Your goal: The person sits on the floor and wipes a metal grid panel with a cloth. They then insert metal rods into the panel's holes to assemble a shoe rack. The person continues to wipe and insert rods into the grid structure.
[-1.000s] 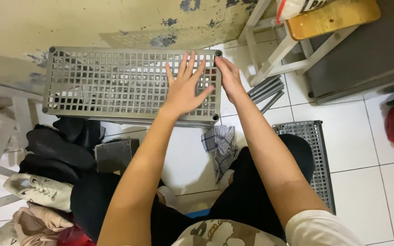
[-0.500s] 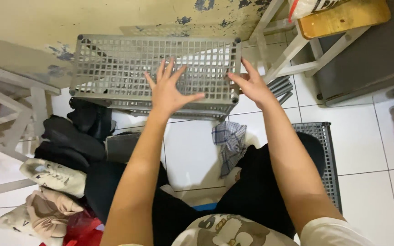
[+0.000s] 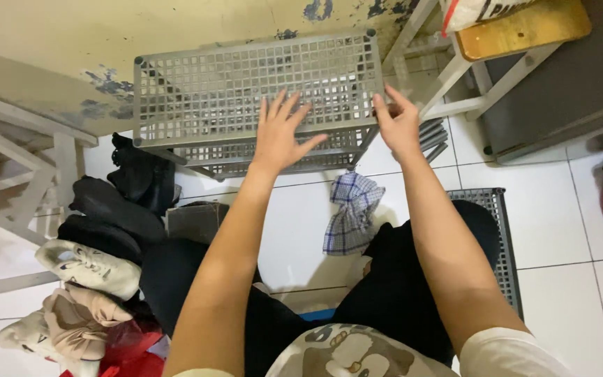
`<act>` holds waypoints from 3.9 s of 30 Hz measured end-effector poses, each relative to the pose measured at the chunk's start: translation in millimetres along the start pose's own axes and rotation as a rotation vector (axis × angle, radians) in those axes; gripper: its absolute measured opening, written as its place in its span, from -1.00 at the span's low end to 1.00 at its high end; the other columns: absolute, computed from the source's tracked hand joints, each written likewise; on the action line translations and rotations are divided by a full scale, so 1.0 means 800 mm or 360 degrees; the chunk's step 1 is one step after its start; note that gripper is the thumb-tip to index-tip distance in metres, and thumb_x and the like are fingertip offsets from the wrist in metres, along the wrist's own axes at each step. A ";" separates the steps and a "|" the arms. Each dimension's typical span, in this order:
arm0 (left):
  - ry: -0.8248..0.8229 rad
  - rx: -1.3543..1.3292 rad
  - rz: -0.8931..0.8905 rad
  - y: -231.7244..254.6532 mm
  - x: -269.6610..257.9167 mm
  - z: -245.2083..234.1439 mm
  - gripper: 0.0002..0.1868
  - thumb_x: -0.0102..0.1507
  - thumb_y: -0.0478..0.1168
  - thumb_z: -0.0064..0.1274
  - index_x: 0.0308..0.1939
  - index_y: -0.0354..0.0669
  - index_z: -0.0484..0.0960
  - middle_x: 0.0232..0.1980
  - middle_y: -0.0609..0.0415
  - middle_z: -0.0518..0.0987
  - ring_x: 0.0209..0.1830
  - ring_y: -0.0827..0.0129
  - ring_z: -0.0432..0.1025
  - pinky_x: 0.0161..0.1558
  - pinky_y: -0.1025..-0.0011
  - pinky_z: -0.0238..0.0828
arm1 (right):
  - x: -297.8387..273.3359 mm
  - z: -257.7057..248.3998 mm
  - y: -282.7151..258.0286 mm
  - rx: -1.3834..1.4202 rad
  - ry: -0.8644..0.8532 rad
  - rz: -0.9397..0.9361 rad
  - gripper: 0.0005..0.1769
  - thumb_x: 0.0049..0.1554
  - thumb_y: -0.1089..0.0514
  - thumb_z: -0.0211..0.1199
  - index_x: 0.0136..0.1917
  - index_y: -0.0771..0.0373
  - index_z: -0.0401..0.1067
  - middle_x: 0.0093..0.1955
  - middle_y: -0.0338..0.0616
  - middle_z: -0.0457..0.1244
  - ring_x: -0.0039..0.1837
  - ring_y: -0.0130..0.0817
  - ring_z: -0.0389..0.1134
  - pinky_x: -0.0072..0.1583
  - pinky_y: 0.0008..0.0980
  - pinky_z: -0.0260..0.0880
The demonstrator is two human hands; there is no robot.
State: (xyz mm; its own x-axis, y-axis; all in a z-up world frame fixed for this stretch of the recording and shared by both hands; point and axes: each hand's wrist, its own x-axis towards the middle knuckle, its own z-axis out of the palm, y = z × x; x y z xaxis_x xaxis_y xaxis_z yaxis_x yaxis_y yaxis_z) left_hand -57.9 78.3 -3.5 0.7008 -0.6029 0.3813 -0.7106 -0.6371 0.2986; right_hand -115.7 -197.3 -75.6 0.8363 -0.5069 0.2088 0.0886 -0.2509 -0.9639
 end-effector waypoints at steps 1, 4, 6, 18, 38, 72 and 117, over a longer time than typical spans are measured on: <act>0.0006 -0.0003 -0.0003 -0.005 0.001 -0.001 -0.21 0.17 0.49 0.17 0.24 0.06 0.62 0.40 -0.05 0.45 0.52 -0.09 0.17 0.44 -0.35 -0.11 | 0.008 -0.005 0.000 -0.0004 -0.0004 -0.0005 -0.52 0.31 -0.01 0.42 0.40 0.21 0.43 -0.23 0.04 0.40 -0.20 -0.35 0.39 -0.19 -0.44 0.40; 0.0161 0.0154 0.0093 -0.019 -0.012 -0.014 -0.34 0.25 0.30 0.22 0.32 0.12 0.56 0.37 -0.05 0.43 0.44 -0.12 0.23 0.30 -0.32 0.05 | 0.003 -0.006 -0.009 0.0389 -0.0112 0.0290 -0.58 0.31 0.01 0.31 0.41 0.05 0.42 0.06 -0.14 0.41 0.01 -0.50 0.44 0.00 -0.55 0.57; 0.0304 0.0220 0.0119 -0.025 -0.007 -0.030 -0.44 0.33 0.26 0.18 0.30 0.13 0.61 0.37 -0.02 0.41 0.43 -0.01 0.21 0.30 -0.13 0.06 | 0.003 -0.003 -0.035 0.0621 -0.0448 -0.0016 -0.45 0.34 0.17 0.24 0.56 0.10 0.23 0.55 -0.24 0.14 0.47 -0.51 0.18 0.45 -0.38 0.27; 0.0056 0.0257 -0.0328 -0.009 -0.001 0.004 -0.43 0.47 0.21 -0.15 0.51 0.19 0.42 0.65 -0.07 -0.02 0.66 -0.04 -0.14 0.34 -0.63 -0.49 | 0.047 0.005 0.017 0.0215 -0.0027 0.0001 -0.54 0.34 0.05 0.00 0.48 0.06 0.31 0.55 -0.13 0.15 0.61 -0.17 0.05 0.56 -0.09 -0.02; 0.0147 0.0493 -0.0675 -0.075 -0.014 0.004 -0.04 0.27 0.59 -0.17 0.55 0.11 0.31 0.61 -0.18 0.09 0.57 -0.22 -0.04 0.36 -0.53 -0.34 | 0.018 0.009 -0.031 -0.0096 0.0145 -0.0006 -0.27 0.30 -0.18 0.23 0.60 -0.02 0.04 0.66 -0.12 0.00 0.67 -0.17 -0.05 0.57 -0.09 -0.07; -0.0515 -0.1256 -0.0254 0.214 -0.074 0.333 -0.62 0.29 -0.25 0.14 0.20 -0.19 0.60 0.11 -0.20 0.64 0.19 -0.13 0.49 0.27 0.03 0.36 | -0.171 -0.168 0.237 -0.0289 -0.0064 0.1015 -0.73 0.08 0.20 0.26 0.08 0.06 0.56 -0.20 -0.20 0.43 -0.20 -0.43 0.48 -0.08 -0.41 0.49; -0.0853 -0.1344 -0.1076 0.080 -0.127 0.465 -0.73 0.36 0.03 0.06 -0.09 -0.05 0.64 -0.48 0.10 0.63 -0.40 0.30 0.59 -0.20 0.31 0.49 | -0.248 -0.018 0.253 -0.0427 -0.0329 0.0947 0.17 -0.06 0.04 0.54 0.61 0.23 -0.10 0.57 0.34 0.01 0.53 0.43 0.05 0.59 0.25 0.00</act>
State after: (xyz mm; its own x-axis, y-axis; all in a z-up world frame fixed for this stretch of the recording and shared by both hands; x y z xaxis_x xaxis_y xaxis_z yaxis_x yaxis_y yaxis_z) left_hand -151.2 -79.9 -348.3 0.7420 -0.5189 -0.4244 0.1328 -0.5068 0.8518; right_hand -271.0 -159.2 -309.5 0.7896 -0.4605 -0.4056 -0.5332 -0.1875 -0.8250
